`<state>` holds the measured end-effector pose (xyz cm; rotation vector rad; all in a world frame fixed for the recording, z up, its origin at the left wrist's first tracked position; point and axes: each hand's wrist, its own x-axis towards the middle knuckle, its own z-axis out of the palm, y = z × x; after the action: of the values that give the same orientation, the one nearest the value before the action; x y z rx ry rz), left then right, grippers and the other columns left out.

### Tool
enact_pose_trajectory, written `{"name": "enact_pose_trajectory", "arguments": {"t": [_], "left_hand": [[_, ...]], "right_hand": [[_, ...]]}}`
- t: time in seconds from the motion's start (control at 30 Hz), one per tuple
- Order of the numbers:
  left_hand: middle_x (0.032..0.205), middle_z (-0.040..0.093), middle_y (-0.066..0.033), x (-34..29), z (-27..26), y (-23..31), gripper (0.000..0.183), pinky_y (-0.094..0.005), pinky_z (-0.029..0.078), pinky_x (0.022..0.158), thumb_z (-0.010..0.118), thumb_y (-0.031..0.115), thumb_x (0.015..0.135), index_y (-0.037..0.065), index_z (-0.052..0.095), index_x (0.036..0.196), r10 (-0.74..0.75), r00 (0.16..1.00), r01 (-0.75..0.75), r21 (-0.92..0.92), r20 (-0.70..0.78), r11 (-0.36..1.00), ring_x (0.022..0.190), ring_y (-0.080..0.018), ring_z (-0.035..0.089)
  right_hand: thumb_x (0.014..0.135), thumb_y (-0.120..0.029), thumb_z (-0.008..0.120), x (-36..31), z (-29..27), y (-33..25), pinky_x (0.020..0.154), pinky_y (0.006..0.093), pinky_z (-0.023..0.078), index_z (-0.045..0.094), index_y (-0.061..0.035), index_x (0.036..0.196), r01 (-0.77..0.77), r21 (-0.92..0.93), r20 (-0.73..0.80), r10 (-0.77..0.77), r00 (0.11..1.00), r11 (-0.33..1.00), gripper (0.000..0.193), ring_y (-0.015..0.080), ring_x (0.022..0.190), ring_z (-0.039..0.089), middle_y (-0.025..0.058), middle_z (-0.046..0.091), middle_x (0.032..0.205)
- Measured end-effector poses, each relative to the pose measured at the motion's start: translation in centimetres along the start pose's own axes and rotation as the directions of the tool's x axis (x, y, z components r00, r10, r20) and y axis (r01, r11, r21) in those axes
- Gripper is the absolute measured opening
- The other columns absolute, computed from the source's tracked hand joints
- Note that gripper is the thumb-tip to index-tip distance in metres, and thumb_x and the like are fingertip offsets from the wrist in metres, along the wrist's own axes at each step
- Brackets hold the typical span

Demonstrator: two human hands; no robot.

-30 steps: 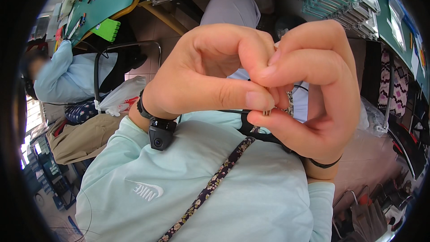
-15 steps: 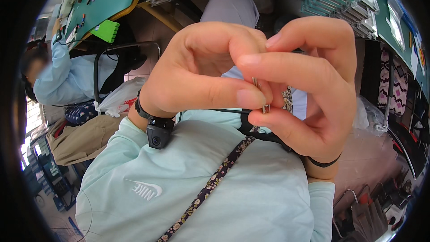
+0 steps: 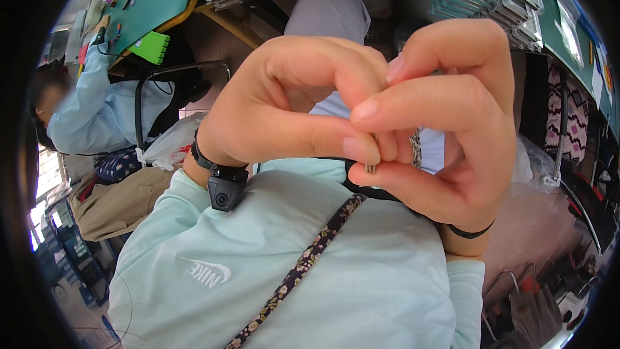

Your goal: Assemble and inspect small electronic components at a production workbench.

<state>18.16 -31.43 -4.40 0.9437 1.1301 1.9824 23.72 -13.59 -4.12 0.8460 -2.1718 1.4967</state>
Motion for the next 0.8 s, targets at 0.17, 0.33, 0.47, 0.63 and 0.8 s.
{"name": "enact_pose_trajectory", "arguments": {"t": [0.17, 0.33, 0.47, 0.63, 0.8], "left_hand": [[0.081, 0.063, -0.0037, 0.1, 0.3, 0.2, 0.011, -0.0243, 0.046, 0.076, 0.067, 0.007, 0.075, 0.000, 0.066, 0.083, -0.036, 0.999, 0.038, 0.058, -0.035, 0.998, 0.079, -0.0108, 0.058], [0.074, 0.062, -0.0042, 0.3, 0.5, 0.4, 0.008, -0.0244, 0.046, 0.070, 0.067, 0.008, 0.072, 0.000, 0.064, 0.075, 0.010, 0.997, 0.003, 0.170, -0.072, 0.985, 0.074, -0.0110, 0.058], [0.069, 0.060, -0.0050, 0.4, 0.6, 0.3, 0.008, -0.0246, 0.045, 0.064, 0.066, 0.006, 0.071, 0.000, 0.062, 0.070, 0.135, 0.987, -0.103, 0.313, -0.084, 0.944, 0.068, -0.0116, 0.058], [0.069, 0.060, -0.0050, 0.6, 0.7, 0.5, 0.008, -0.0242, 0.044, 0.062, 0.066, 0.007, 0.072, 0.000, 0.062, 0.071, 0.137, 0.988, -0.111, 0.300, -0.067, 0.947, 0.067, -0.0113, 0.057], [0.069, 0.061, -0.0047, 0.5, 0.8, 0.2, 0.008, -0.0242, 0.044, 0.062, 0.066, 0.007, 0.072, 0.000, 0.062, 0.072, 0.129, 0.988, -0.101, 0.270, -0.085, 0.957, 0.067, -0.0109, 0.057]], "right_hand": [[0.063, -0.021, 0.077, -0.1, -0.1, 0.0, 0.088, 0.0367, 0.039, 0.056, -0.0114, 0.095, -0.020, 0.028, 0.002, 0.020, 1.000, 0.999, 0.040, 0.0225, 0.093, 0.046, 0.0085, 0.043, 0.102], [0.061, -0.020, 0.078, -0.4, -0.3, 0.2, 0.089, 0.0373, 0.039, 0.053, -0.0108, 0.098, -0.017, 0.033, -0.035, 0.018, 0.999, 0.999, 0.045, 0.0233, 0.094, 0.047, 0.0089, 0.044, 0.102], [0.062, -0.020, 0.078, -0.4, -0.7, 0.2, 0.089, 0.0403, 0.039, 0.053, -0.0130, 0.097, 0.024, -0.037, -0.035, -0.025, 0.999, 0.999, 0.044, 0.0242, 0.093, 0.048, 0.0082, 0.045, 0.100], [0.063, -0.020, 0.077, -0.5, -1.2, -0.5, 0.088, 0.0427, 0.039, 0.053, -0.0146, 0.096, 0.097, -0.189, 0.004, -0.098, 0.995, 0.977, 0.041, 0.0243, 0.092, 0.049, 0.0078, 0.045, 0.099], [0.064, -0.022, 0.076, -0.6, -1.1, -0.5, 0.087, 0.0425, 0.039, 0.055, -0.0122, 0.099, 0.065, -0.190, -0.026, -0.071, 0.997, 0.980, 0.042, 0.0244, 0.092, 0.049, 0.0087, 0.046, 0.100]]}}
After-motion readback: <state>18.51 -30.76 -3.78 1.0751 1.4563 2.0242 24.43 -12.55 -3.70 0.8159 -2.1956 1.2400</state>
